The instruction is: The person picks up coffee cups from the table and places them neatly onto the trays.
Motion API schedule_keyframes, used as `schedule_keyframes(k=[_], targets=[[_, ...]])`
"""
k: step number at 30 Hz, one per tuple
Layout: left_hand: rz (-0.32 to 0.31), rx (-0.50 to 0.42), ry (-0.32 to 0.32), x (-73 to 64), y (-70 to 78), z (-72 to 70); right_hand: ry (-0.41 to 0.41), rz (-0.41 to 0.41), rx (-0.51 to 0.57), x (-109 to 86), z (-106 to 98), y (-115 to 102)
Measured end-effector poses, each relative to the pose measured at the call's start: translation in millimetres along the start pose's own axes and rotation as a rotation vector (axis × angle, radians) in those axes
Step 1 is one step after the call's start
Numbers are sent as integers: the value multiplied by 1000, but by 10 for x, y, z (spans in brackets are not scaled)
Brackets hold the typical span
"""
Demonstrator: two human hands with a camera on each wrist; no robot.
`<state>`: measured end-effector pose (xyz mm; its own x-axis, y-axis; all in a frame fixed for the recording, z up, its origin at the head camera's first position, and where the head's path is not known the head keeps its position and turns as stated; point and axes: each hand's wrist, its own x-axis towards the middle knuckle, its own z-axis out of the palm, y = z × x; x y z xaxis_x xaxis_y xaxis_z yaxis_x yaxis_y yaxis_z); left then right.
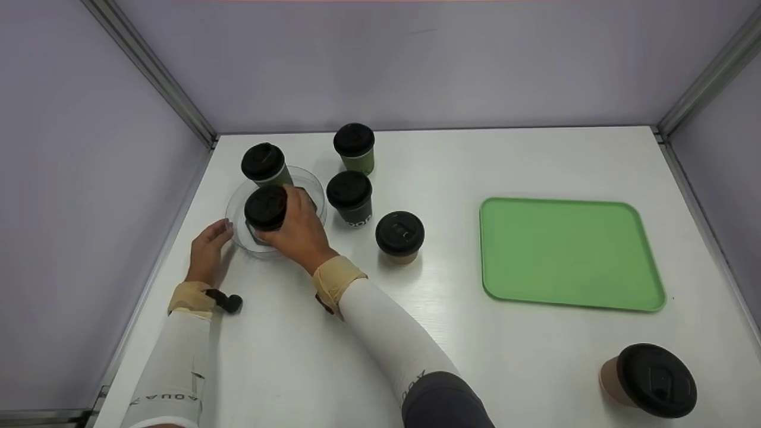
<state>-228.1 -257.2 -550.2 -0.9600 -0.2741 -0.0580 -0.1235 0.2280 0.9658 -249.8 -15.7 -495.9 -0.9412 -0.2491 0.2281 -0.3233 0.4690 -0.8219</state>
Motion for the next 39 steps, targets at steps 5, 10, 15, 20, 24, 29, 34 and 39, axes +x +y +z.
schedule_keyframes(k=[5,10,15,20,24,29,34,39], targets=[[21,26,21,65,-93,-5,-13,2,-12,55,36,6],[9,3,-9,-73,135,25,-30,-2,-33,85,88,29],[23,0,-20,-99,168,27,-39,-18,-55,81,138,19],[26,-26,-20,-52,120,14,-24,-35,-101,90,217,-13],[13,-34,0,20,-60,30,-18,-36,-128,94,279,-34],[29,5,23,66,-190,40,-22,-20,-127,96,349,-62],[30,-29,0,-5,-22,25,-7,-7,-134,98,407,-67],[26,-19,-16,-96,121,17,-2,-5,-146,85,454,-52]])
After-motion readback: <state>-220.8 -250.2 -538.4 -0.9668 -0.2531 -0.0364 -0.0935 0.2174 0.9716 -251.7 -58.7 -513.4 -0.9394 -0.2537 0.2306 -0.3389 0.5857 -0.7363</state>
